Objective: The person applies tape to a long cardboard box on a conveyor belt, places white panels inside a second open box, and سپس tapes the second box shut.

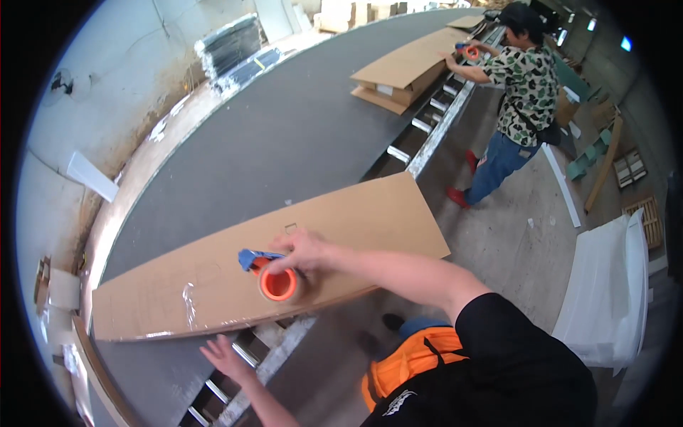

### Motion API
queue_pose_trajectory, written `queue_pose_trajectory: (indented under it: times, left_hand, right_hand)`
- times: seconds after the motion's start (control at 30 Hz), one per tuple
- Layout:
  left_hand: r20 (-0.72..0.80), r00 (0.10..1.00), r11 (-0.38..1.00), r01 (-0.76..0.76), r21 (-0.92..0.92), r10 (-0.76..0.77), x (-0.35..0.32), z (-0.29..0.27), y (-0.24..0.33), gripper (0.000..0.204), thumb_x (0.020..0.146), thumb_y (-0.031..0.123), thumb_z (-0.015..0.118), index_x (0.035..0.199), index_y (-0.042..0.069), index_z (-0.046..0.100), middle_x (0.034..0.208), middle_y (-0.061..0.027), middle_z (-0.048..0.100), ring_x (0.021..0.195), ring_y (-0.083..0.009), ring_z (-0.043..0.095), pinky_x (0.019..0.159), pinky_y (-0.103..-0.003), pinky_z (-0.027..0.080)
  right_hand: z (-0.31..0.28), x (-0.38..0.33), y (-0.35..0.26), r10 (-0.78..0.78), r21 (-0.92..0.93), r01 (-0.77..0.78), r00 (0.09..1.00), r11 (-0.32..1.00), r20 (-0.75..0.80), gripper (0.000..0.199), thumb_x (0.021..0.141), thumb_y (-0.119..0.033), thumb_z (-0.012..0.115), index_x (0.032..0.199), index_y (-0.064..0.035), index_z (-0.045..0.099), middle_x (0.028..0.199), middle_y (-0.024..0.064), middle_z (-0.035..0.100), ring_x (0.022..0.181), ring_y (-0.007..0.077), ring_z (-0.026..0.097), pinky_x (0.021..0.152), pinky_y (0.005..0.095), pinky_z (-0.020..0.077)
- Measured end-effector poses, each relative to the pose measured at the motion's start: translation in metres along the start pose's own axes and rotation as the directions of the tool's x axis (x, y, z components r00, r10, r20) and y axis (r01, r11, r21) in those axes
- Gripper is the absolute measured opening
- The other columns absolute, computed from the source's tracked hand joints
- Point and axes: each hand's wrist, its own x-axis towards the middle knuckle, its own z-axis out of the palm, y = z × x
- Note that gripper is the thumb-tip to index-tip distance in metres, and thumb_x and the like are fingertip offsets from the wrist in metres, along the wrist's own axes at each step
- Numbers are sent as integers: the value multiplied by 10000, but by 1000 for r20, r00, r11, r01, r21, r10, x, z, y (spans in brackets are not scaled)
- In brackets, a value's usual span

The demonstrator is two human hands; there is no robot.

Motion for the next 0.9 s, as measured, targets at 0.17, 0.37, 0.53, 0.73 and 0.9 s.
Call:
queue_pose_trajectory:
  times: [0.17, 0.37, 0.53, 0.73, 0.9]
  left_hand:
    - [257, 966, 957, -40, 289, -37, -202, -32, -3, 586, 894, 82, 721, 1412, -34, 474, 1364, -192, 570, 1202, -227, 582, 1018, -337, 464]
    - [559, 816, 742, -464, 484, 146, -287, 7, 33, 564, 830, 122, 773, 1336, -20, 571, 1303, -210, 619, 1174, -304, 621, 999, -398, 489]
    - [841, 502, 331, -843, 424, 201, -329, 49, 68, 977, 735, 462, 823, 1436, -74, 404, 1525, -302, 342, 1435, -528, 236, 1177, -555, 228]
    - [852, 513, 31, -855, 518, -102, -377, -17, 60, 989, 754, 520, 721, 1411, -139, 386, 1478, -421, 292, 1358, -677, 201, 1141, -674, 177]
    - [887, 447, -141, -877, 460, 112, -357, -87, 20, 792, 786, 141, 633, 1503, -10, 335, 1521, -327, 326, 1310, -619, 380, 1126, -656, 270]
  right_hand:
    - [-146, -34, 57, -243, -896, -162, 929, 413, -281, 765, 832, -640, 586, 1377, -106, 528, 1368, 181, 513, 1271, 311, 458, 1068, 456, 329]
    - [-157, -63, 86, 55, -755, -145, 988, 639, -143, 846, 845, -684, 537, 1400, -49, 470, 1284, 185, 542, 1242, 319, 467, 1061, 441, 324]
    - [-91, -182, 121, -306, -717, 86, 934, 692, -184, 946, 773, -689, 607, 1414, -17, 425, 1217, 182, 508, 1155, 353, 463, 1020, 486, 330]
    - [69, -309, 122, -523, -501, 249, 665, 829, -534, 696, 808, -457, 637, 1318, 8, 550, 1179, 189, 547, 1087, 379, 510, 959, 477, 404]
    - [136, -331, 112, -600, -505, 323, 454, 800, -659, 493, 869, -313, 543, 1252, -7, 595, 1114, 182, 572, 1012, 346, 540, 915, 455, 435]
